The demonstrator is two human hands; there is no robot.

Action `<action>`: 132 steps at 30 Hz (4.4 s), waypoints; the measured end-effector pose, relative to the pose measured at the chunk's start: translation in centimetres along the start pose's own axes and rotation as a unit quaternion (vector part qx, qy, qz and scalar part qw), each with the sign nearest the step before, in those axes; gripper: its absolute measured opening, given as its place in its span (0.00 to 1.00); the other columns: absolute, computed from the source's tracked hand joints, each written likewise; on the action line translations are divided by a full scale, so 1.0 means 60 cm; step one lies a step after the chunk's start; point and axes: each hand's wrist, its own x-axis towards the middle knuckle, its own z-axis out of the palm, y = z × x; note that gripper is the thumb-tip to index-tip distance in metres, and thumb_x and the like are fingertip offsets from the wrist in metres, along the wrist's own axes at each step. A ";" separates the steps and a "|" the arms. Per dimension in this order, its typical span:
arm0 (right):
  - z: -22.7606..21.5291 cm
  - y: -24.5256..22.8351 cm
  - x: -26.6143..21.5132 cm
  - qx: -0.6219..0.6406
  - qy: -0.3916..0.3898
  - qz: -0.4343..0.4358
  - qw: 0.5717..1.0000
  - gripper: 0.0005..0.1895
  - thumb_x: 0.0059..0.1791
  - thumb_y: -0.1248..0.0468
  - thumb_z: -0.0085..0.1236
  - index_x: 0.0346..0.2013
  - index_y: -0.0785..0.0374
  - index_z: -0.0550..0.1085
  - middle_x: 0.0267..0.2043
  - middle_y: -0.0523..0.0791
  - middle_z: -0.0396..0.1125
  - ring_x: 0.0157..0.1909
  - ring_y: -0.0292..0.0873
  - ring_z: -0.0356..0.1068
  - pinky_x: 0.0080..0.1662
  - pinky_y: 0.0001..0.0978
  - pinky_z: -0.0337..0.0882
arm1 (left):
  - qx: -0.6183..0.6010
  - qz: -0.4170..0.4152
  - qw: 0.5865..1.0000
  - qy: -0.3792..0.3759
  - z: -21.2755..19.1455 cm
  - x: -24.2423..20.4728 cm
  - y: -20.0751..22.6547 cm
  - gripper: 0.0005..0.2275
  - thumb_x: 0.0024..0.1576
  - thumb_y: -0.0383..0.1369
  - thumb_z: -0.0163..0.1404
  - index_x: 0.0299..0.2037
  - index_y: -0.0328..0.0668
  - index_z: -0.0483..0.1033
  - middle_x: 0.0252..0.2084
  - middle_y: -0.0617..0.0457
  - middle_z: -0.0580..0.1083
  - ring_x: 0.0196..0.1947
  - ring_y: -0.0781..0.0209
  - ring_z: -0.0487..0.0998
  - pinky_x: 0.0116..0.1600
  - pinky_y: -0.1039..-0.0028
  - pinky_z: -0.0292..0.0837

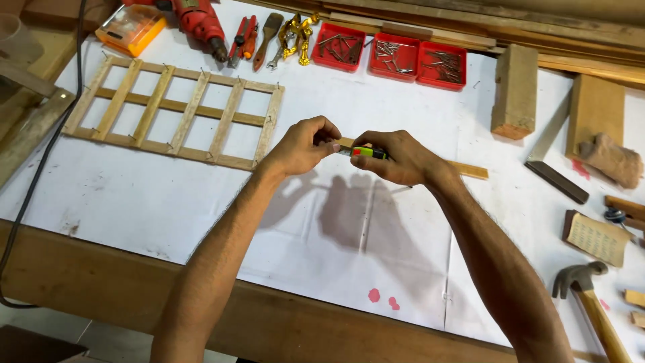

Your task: The person hammers nails into a small wooden lattice frame on a workbench, then measures a wooden strip with a tape measure, reads a small paper note, and sorts through piles of wood strips, holding strips up to compare them.

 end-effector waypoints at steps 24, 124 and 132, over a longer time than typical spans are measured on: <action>-0.061 0.216 -0.022 0.019 -0.098 0.314 0.944 0.17 0.49 0.52 0.61 0.50 0.52 0.83 0.33 0.46 0.76 0.34 0.39 0.70 0.39 0.36 0.70 | 0.268 -0.036 0.962 0.047 -0.050 0.072 -0.101 0.03 0.61 0.26 0.55 0.35 0.35 0.78 0.40 0.47 0.73 0.42 0.54 0.75 0.47 0.64 0.75; -0.068 0.409 -0.385 -0.162 0.287 0.187 0.925 0.30 0.44 0.50 0.70 0.54 0.62 0.74 0.52 0.54 0.69 0.53 0.52 0.70 0.53 0.46 0.74 | 0.108 0.135 0.983 0.066 0.207 0.117 -0.014 0.03 0.58 0.29 0.60 0.36 0.39 0.80 0.38 0.54 0.74 0.32 0.65 0.77 0.36 0.75 0.77; -0.119 0.225 -0.397 -0.152 0.345 0.084 0.922 0.31 0.43 0.60 0.60 0.59 0.64 0.64 0.38 0.53 0.72 0.37 0.51 0.76 0.40 0.45 0.79 | 0.011 0.254 0.961 0.110 0.113 0.050 0.108 0.02 0.58 0.28 0.60 0.38 0.40 0.82 0.37 0.56 0.78 0.33 0.68 0.78 0.37 0.77 0.76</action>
